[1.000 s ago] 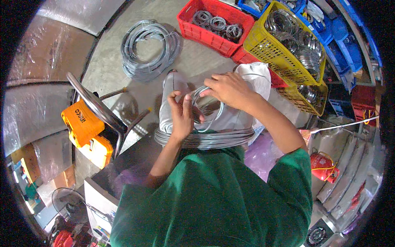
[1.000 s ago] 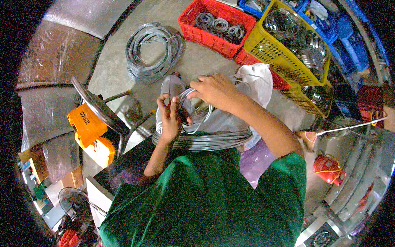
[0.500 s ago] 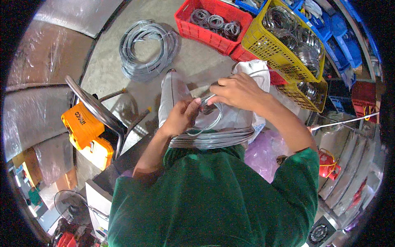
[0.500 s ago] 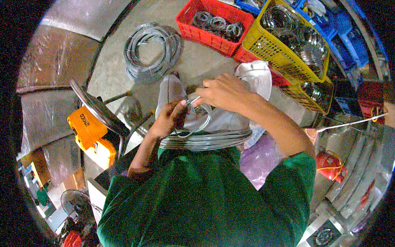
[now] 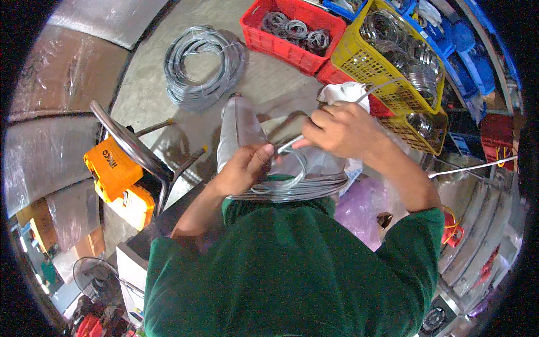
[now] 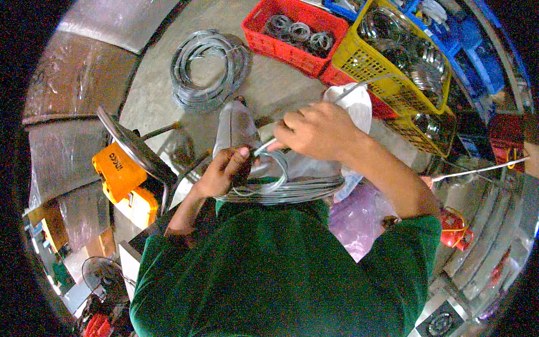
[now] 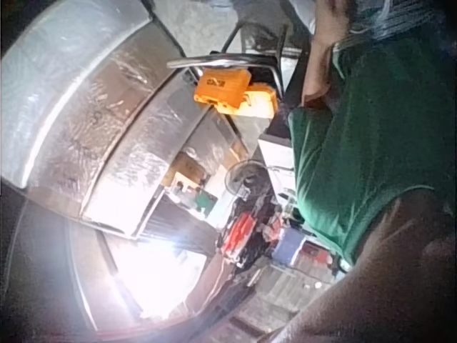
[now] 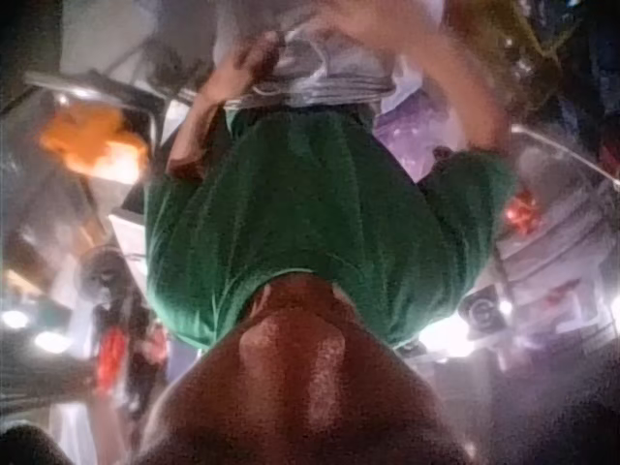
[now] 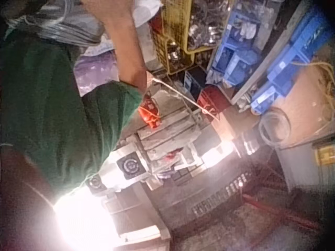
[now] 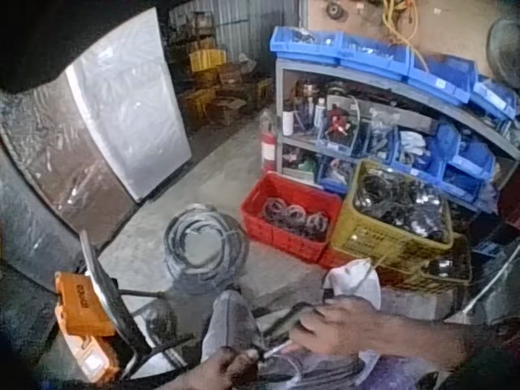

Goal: The person sits on the floor and repeatedly coils lengths of metal wire by hand into circular bundles. They place each finished coil into a red plastic crate. The workspace includes multiple crates and a large spool of wire.

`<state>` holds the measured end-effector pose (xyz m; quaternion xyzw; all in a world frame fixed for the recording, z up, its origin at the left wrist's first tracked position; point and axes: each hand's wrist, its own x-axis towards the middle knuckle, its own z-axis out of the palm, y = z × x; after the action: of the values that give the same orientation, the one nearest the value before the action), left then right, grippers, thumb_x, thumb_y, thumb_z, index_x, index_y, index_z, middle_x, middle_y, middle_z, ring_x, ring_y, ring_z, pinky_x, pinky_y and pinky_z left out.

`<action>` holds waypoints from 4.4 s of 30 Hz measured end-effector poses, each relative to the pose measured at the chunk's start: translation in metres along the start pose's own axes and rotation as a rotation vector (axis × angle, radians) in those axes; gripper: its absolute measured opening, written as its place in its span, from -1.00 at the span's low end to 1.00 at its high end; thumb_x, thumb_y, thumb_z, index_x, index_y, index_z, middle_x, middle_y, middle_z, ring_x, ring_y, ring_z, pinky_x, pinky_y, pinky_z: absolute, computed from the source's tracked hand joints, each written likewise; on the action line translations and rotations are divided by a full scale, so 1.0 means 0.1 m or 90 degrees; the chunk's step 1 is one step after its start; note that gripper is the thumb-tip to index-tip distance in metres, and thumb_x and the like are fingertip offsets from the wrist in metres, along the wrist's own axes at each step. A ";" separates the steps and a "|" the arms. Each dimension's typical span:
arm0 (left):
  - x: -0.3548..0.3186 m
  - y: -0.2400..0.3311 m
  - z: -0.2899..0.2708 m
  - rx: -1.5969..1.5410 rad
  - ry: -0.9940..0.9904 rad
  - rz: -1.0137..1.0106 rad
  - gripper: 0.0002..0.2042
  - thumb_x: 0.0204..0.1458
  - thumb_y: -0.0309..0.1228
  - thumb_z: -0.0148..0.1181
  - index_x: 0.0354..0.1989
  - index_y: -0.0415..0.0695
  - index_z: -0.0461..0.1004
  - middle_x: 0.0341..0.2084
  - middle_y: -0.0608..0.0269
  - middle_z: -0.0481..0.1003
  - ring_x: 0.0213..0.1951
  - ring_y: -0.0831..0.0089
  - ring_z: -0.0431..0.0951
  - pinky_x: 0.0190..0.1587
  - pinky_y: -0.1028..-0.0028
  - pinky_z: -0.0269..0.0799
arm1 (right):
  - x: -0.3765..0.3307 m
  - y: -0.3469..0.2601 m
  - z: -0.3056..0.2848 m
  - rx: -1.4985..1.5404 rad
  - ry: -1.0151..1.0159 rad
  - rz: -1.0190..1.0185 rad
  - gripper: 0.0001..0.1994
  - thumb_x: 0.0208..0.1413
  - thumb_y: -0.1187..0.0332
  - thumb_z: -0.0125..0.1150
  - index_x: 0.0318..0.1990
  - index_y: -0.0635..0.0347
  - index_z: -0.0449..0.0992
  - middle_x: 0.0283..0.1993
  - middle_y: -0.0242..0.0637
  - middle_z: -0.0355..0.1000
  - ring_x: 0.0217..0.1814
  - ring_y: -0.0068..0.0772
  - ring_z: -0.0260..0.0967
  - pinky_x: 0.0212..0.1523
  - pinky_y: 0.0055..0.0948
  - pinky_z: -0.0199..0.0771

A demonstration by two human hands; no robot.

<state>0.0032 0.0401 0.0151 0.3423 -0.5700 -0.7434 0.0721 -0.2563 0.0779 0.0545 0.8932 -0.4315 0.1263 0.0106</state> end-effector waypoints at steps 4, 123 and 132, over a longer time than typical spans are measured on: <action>-0.03 -0.05 0.07 0.026 0.023 0.047 -0.60 0.35 -0.19 -0.13 0.17 -0.22 0.34 -0.53 0.40 0.39 -0.57 0.66 0.24 -0.51 0.61 0.13 | 0.00 -0.15 0.02 0.119 -0.072 0.102 -0.64 0.14 0.04 0.14 -0.09 0.11 0.53 -0.41 -0.26 0.44 -0.34 -0.14 0.51 -0.27 -0.19 0.53; -0.01 -0.18 0.16 -0.213 0.192 0.030 -0.76 0.27 -0.26 0.06 -0.31 -0.18 0.49 -0.69 0.49 0.31 -0.65 0.73 0.21 -0.59 0.62 0.10 | -0.02 -0.25 0.24 0.928 0.054 0.589 -0.75 0.30 0.32 0.07 -0.03 0.29 0.53 -0.40 -0.42 0.42 -0.67 -0.70 0.23 -0.66 -0.66 0.21; 0.03 -0.05 0.14 0.405 0.325 0.309 -0.83 0.05 -0.41 0.27 -0.24 -0.22 0.54 -0.51 0.22 0.39 -0.36 0.30 0.43 -0.26 0.37 0.36 | 0.05 -0.24 0.25 0.725 -0.049 0.535 -0.74 0.28 0.37 0.03 0.04 0.21 0.53 -0.31 -0.27 0.51 -0.36 -0.46 0.40 -0.25 -0.43 0.40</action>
<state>-0.0059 0.0510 0.0111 0.3761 -0.7971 -0.3858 0.2727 -0.2294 0.0856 0.0337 0.5215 -0.6066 0.2939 -0.5231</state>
